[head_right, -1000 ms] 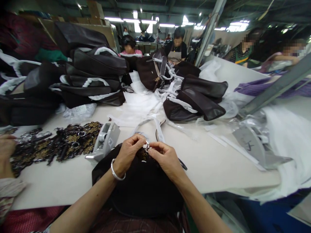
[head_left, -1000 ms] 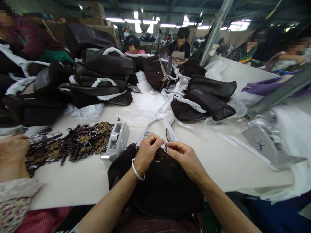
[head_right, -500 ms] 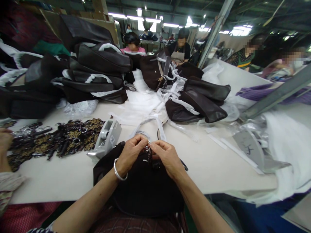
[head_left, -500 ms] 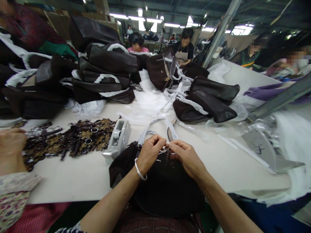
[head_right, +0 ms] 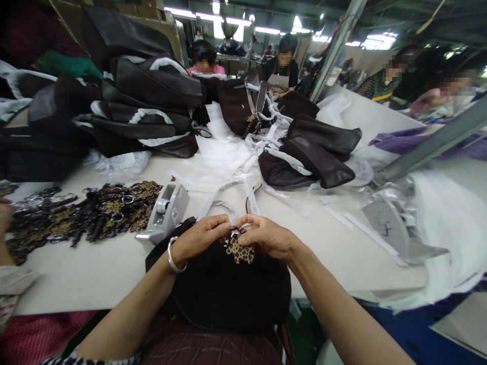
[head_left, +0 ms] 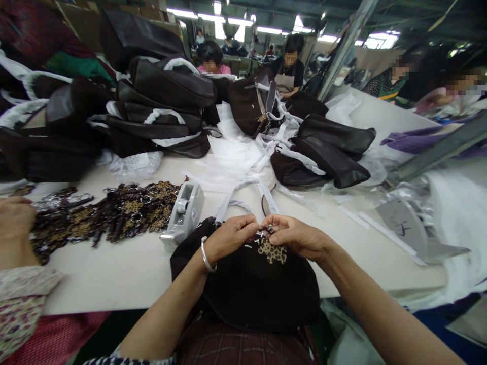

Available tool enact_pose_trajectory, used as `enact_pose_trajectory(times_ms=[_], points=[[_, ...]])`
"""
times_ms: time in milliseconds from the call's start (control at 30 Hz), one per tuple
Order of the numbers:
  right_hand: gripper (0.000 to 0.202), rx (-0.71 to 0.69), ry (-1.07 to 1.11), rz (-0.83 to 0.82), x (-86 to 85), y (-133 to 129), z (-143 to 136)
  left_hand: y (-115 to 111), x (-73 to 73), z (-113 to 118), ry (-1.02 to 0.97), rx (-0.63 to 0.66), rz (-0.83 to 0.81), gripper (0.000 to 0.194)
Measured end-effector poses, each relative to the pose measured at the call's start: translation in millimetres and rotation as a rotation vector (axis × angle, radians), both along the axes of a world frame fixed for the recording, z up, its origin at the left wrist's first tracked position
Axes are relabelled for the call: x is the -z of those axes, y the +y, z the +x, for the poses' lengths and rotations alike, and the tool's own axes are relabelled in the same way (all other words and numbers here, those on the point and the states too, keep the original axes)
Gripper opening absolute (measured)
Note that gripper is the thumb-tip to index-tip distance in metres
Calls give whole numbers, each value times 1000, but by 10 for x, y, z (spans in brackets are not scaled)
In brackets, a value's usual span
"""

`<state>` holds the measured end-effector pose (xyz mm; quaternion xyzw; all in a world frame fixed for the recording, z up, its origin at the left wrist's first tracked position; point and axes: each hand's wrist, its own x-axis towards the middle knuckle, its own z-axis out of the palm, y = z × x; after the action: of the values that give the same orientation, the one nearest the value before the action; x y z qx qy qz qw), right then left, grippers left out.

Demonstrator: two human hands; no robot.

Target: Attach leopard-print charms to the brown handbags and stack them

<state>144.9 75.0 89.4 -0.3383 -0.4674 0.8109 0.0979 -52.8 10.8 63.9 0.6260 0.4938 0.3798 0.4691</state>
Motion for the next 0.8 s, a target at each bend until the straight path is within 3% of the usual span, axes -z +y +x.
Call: enact_pose_trajectory(times_ms=[100, 233, 467, 567, 667, 733, 800], points=[[44, 71, 95, -143, 70, -40, -76, -13, 66, 6, -239, -83, -123, 36], [45, 222, 90, -26, 168, -95, -97, -48, 161, 30, -511, -231, -243, 38], [33, 404, 159, -178, 237, 16, -64, -24, 173, 55, -572, -110, -282, 38], [28, 489, 145, -130, 320, 57, -131, -11, 174, 45, -722, -46, -337, 35], [26, 557, 4, 219, 366, 65, -154, -18, 205, 25, -903, -3, -494, 31], [22, 563, -102, 630, 337, 41, -143, -20, 238, 17, -991, -9, -585, 29], [18, 469, -142, 1013, 269, 1, -137, -11, 276, 20, -1039, -15, -644, 27]])
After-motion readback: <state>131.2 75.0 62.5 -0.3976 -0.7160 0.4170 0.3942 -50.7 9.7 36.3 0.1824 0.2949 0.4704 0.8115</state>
